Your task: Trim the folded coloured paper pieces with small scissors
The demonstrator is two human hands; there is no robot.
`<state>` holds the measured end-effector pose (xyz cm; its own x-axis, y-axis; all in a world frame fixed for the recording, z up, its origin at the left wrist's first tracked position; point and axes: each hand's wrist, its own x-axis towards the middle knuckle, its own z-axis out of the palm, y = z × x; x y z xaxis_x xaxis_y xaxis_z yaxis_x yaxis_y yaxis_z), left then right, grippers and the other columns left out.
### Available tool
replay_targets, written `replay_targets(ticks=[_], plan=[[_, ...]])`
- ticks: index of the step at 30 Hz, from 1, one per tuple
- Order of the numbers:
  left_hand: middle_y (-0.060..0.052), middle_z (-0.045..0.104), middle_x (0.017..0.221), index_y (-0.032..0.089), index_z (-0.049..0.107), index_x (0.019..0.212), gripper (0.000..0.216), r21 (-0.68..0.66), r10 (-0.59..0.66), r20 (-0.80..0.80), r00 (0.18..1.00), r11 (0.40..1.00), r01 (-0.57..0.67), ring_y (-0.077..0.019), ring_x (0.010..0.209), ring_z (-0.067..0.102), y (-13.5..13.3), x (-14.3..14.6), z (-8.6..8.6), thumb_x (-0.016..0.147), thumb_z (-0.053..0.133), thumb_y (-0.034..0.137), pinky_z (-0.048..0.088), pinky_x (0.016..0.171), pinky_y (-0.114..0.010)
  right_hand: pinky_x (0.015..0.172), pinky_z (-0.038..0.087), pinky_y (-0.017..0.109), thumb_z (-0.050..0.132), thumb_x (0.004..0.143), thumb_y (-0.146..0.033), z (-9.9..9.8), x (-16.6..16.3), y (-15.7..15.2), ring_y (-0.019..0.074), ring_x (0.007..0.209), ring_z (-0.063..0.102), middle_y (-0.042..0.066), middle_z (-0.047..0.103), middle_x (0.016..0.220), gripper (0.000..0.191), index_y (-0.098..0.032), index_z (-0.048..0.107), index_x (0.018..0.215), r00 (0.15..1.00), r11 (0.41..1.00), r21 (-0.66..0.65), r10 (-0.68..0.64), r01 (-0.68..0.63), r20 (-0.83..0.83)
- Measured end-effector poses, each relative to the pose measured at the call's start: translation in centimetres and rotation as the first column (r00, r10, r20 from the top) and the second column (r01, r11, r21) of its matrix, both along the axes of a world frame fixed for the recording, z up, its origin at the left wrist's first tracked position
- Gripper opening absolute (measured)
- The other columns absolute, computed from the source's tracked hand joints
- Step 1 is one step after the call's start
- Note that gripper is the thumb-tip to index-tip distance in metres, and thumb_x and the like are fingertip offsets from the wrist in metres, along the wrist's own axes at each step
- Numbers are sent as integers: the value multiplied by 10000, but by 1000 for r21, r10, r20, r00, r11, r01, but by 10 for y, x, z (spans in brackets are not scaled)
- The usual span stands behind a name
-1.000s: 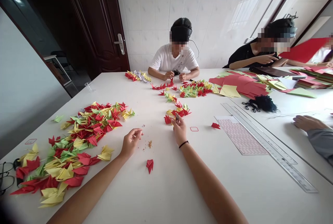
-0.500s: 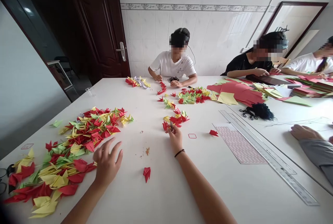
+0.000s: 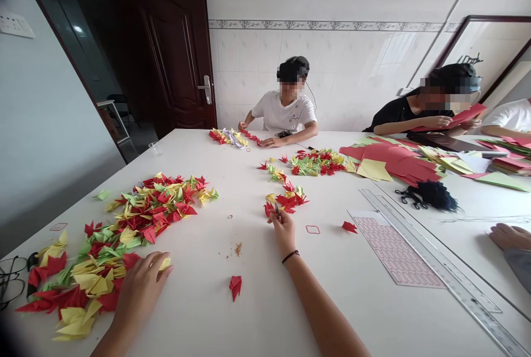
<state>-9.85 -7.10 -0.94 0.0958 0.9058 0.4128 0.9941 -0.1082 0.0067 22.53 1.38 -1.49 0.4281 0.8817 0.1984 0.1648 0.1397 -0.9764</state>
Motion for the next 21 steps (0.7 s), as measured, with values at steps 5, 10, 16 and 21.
replay_targets(ticks=[5,10,16,21], plan=[[-77,594,1027,192,584,985,289,-45,-31,36,999,998,33,-230,873,542,-3,1,7,737,543,335,406,730,-335,465,314,261,589,651,-413,-3,1,0,148,529,468,35,573,557,284,-154,602,766,1000,1000,11,10,-10,-1],[-53,585,1079,217,587,988,263,-170,-13,95,995,985,29,-224,949,530,-6,-4,16,730,541,244,403,779,-335,473,316,258,587,659,-392,-5,2,1,146,539,473,29,571,555,260,-154,602,762,1000,1000,7,8,-8,-6],[-42,608,1012,215,628,877,277,-196,-42,52,998,979,51,-211,912,536,-6,-6,24,723,441,81,390,771,-332,470,311,256,592,650,-399,-6,3,1,142,534,469,26,568,553,265,-151,605,743,1000,1000,6,7,-6,-10],[-57,552,1139,232,616,933,362,-129,-38,-36,999,991,33,-244,992,487,-10,2,26,709,409,37,342,796,-383,469,312,257,597,644,-406,-8,3,2,141,530,468,20,566,548,273,-154,606,749,1000,1000,8,5,-5,-12]])
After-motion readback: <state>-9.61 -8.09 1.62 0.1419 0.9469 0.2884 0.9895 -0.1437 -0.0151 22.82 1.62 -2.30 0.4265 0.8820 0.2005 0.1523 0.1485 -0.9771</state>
